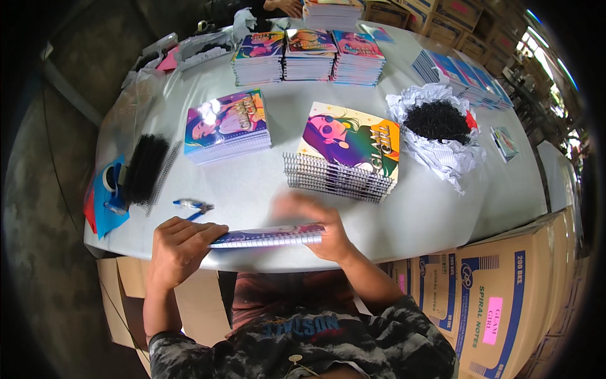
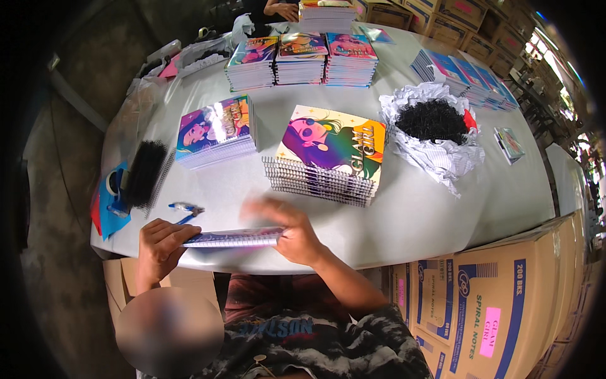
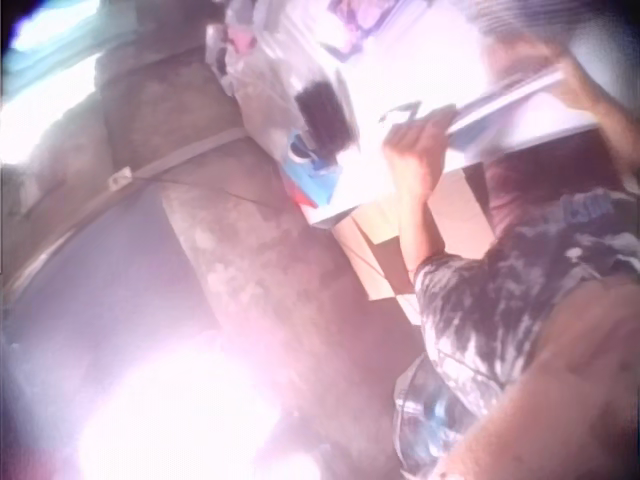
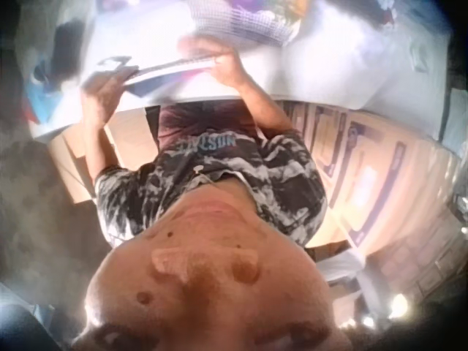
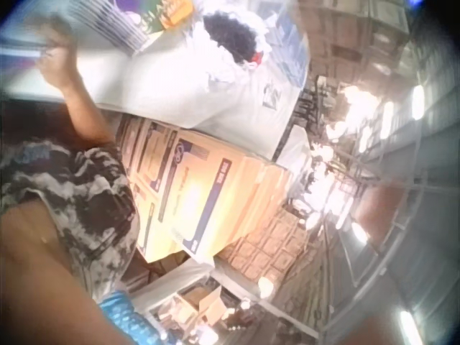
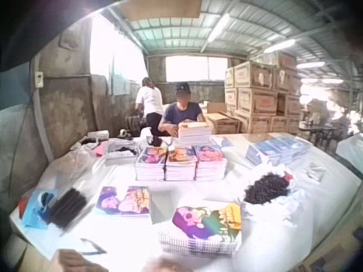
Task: The person assembles spiral-bound notebooks by inserting metal coils into pre-punched holes and bending the ends to secure them. They handle notebooks and coils one at a time, stacking finished units on the table and placing some into a cardboard box.
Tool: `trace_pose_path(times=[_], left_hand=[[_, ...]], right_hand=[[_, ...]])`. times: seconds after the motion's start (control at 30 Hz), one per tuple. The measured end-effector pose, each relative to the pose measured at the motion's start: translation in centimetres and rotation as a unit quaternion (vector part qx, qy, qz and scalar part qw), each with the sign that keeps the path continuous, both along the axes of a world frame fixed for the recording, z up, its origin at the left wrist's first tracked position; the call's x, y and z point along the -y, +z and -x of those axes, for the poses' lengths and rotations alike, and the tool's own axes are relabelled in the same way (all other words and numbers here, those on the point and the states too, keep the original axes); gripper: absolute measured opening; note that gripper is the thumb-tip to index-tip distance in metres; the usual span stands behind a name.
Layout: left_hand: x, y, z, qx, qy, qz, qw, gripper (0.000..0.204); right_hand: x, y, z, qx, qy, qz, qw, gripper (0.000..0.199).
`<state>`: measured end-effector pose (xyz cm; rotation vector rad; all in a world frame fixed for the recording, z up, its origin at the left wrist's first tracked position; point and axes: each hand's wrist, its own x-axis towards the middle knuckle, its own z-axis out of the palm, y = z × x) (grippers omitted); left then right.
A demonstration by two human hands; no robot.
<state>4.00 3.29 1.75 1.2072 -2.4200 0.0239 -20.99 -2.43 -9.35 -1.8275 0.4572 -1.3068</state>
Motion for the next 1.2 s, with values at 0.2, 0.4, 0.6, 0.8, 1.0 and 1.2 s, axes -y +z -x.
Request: trace_pose_path(times=[0.2,0.4,0.6,0.8,1.0,1.2], left_hand=[[1.2,-8.8,-0.5,-0.533,0.07,-0.237,0.809,0.047],[3.0,-19.1,1.0,-0.442,0.18,-0.295,0.828,0.029],[12.1,-16.4,-15.6,0.057,0.495,0.11,0.86,0.033],[12.7,-17.9,-17.4,0.006,0.474,-0.032,0.88,0.032],[10.7,-11.4,-18.6,-0.118,0.424,-0.011,0.898,0.027],[7.4,-8.9,-10.5,-0.335,0.15,-0.182,0.912,0.026]], right_hand=[[-0.4,-1.2,1.1,0.142,0.016,-0.19,0.971,0.014],[0.0,-4.7,1.1,0.053,-0.028,-0.218,0.974,0.015],[0.3,-6.6,1.5,0.018,-0.017,-0.193,0.981,0.03],[0.0,-6.2,1.3,0.052,-0.033,-0.169,0.984,0.028],[-0.2,-5.9,1.0,0.033,-0.068,-0.187,0.98,0.023],[0.2,-4.4,0.6,0.029,-0.095,-0.139,0.985,0.027]])
